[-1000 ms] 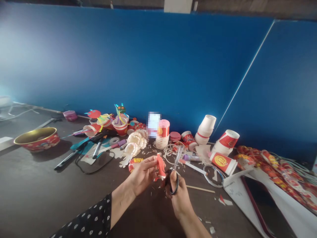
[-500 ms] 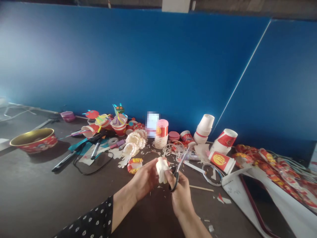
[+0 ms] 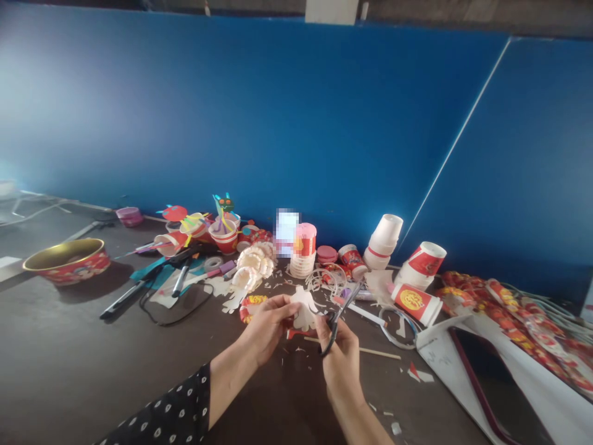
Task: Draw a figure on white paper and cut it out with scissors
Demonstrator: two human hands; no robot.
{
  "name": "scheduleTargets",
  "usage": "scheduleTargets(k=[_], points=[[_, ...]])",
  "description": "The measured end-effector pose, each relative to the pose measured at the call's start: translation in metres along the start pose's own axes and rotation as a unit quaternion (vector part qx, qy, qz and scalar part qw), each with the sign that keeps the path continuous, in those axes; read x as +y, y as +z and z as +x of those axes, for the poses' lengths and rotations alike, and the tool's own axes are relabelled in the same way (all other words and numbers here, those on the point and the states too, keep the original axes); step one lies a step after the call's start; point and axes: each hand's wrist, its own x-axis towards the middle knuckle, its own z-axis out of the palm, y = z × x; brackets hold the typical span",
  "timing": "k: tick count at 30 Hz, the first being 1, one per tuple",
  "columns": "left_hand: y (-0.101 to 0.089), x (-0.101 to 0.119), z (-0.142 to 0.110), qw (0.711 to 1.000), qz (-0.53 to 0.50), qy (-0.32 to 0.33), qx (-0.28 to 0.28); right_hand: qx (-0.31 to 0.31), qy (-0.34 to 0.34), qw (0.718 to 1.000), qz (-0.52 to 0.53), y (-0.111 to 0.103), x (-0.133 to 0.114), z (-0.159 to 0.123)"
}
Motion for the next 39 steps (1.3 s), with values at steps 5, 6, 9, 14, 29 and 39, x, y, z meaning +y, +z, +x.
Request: scheduleTargets(k=[5,6,9,14,29,39], points=[[-0.001,-0.001,0.000,1.000,0.009,-0.016,0.003,-0.010,0.001,1.000,0.005,-0.003,0.004,0.002],[-0.001,-0.002,0.000,1.000,0.011,-0.019,0.002,-0.010,-0.003,1.000,0.005,-0.004,0.006,0.003],[-0.001,-0.002,0.000,0.999,0.021,-0.024,0.005,-0.008,-0.012,1.000,0.003,-0.005,0.010,0.004],[0.000,-0.002,0.000,1.000,0.022,-0.022,0.003,-0.012,-0.007,1.000,0.001,-0.006,0.011,0.004],[-0.003,0.000,0.002,0.999,0.033,-0.009,0.022,0.046,-0.001,0.998,-0.033,-0.005,0.004,0.008],[-0.003,-0.003,0.003,0.998,0.034,-0.036,0.033,0.045,0.009,0.998,-0.032,-0.008,0.007,0.010]])
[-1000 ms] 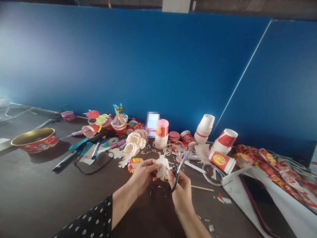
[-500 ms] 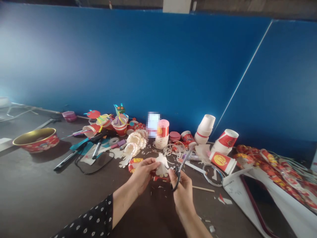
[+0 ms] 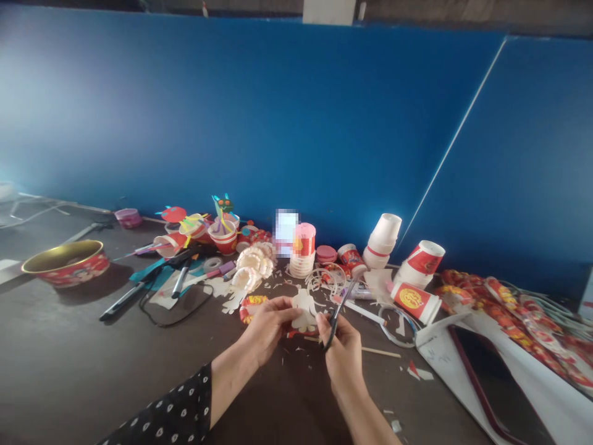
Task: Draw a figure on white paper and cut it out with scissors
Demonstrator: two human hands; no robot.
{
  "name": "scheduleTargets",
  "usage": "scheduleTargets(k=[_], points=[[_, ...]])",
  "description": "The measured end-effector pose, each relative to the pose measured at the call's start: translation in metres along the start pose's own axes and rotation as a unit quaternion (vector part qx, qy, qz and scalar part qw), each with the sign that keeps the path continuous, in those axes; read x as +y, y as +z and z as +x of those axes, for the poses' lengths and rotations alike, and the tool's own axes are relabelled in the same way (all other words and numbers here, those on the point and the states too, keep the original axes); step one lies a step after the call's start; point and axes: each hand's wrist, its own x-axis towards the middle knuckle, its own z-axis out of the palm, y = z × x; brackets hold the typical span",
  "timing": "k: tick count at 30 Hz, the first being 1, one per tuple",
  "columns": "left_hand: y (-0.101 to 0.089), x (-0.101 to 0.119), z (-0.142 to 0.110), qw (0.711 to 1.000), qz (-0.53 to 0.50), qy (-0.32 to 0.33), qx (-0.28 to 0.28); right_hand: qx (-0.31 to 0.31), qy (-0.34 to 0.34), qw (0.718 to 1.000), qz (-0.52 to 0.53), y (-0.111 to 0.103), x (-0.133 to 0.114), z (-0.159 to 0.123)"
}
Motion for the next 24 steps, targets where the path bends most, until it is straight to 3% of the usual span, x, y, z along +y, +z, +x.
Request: scheduleTargets(k=[24], points=[[0.0017,0.0011,-0.0033,0.999,-0.019,-0.023,-0.025,-0.016,-0.023,0.999,-0.028,-0.0058,0.0059,0.0034]])
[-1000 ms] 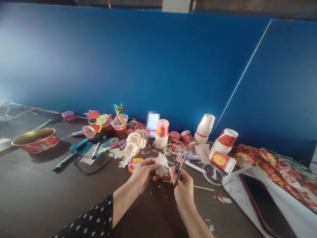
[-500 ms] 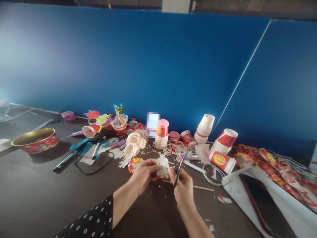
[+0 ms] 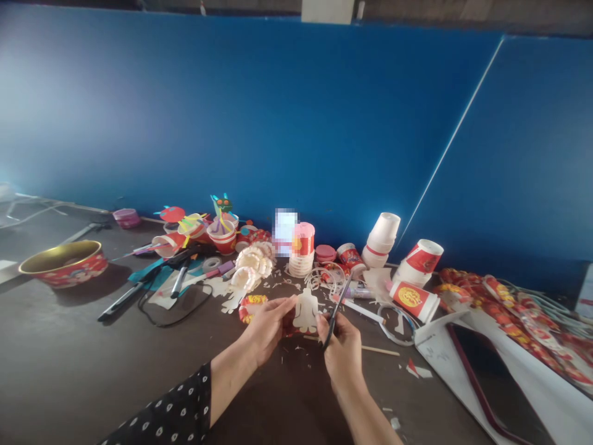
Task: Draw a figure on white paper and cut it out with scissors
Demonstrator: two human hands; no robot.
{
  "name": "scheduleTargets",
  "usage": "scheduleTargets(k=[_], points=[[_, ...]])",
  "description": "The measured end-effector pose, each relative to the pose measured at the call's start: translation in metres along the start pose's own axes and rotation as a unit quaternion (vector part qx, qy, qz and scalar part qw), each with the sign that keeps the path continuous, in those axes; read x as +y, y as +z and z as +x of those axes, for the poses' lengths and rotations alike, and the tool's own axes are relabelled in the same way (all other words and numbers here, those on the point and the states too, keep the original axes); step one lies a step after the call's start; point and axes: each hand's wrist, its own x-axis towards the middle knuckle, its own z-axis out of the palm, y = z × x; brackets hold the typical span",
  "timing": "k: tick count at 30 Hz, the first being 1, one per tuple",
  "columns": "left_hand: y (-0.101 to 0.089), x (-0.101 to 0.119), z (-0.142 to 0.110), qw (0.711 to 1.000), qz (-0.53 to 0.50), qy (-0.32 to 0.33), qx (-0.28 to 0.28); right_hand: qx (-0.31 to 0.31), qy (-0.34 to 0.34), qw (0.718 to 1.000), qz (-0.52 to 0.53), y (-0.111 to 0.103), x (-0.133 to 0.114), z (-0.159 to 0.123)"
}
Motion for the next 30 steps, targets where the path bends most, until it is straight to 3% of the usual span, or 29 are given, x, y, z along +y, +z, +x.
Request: scheduleTargets(k=[4,10,23,30], points=[[0.001,0.001,-0.001,1.000,-0.006,-0.001,-0.018,0.013,-0.002,1.000,-0.016,-0.001,-0.001,0.001],[-0.003,-0.003,0.004,0.998,0.067,0.021,0.004,0.022,-0.009,1.000,-0.018,0.001,-0.004,0.000],[-0.002,0.002,0.002,0.998,0.054,0.029,0.001,-0.014,-0.009,0.999,-0.041,0.004,-0.008,-0.003],[-0.003,0.007,0.003,0.997,0.047,0.055,0.038,-0.049,0.004,0.997,-0.056,0.007,-0.011,-0.005]])
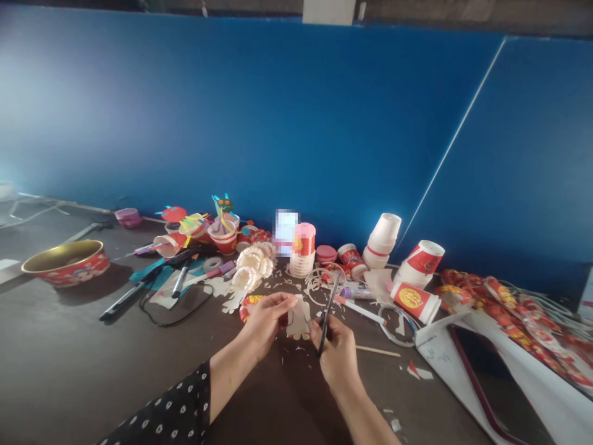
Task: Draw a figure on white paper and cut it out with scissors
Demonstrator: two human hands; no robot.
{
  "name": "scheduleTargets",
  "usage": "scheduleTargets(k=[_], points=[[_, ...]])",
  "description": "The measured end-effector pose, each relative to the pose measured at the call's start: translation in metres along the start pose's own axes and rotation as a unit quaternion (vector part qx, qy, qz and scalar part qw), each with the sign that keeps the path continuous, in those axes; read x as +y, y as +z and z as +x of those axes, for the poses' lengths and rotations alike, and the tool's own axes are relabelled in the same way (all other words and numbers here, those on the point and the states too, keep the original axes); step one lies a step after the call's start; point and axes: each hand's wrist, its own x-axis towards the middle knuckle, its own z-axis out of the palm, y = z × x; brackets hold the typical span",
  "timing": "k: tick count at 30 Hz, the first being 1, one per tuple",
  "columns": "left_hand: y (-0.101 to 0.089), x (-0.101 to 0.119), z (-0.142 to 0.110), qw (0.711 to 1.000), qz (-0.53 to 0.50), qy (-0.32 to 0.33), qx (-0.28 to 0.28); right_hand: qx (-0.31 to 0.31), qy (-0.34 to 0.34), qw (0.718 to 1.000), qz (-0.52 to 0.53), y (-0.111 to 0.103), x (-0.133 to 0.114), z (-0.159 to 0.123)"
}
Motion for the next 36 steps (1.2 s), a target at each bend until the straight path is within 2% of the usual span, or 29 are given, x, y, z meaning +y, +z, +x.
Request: scheduleTargets(k=[13,18,22,27,36], points=[[-0.0001,-0.0014,0.0014,1.000,-0.007,-0.012,0.015,0.007,-0.006,1.000,0.006,-0.0001,0.0012,0.0009],[0.0013,0.0002,-0.0013,1.000,0.015,0.006,-0.018,0.008,-0.009,1.000,0.013,-0.0019,0.0039,0.0015],[0.0037,0.0014,-0.0036,1.000,0.028,0.001,0.003,0.009,-0.007,1.000,0.021,-0.0025,0.0038,0.0015],[0.0041,0.0011,-0.0035,1.000,0.019,0.003,0.004,0.003,0.002,0.998,0.055,-0.0018,0.0043,0.0004],[0.0012,-0.0019,-0.0021,0.999,0.022,-0.024,-0.027,0.057,-0.002,0.997,0.054,-0.0030,0.0054,0.0028]])
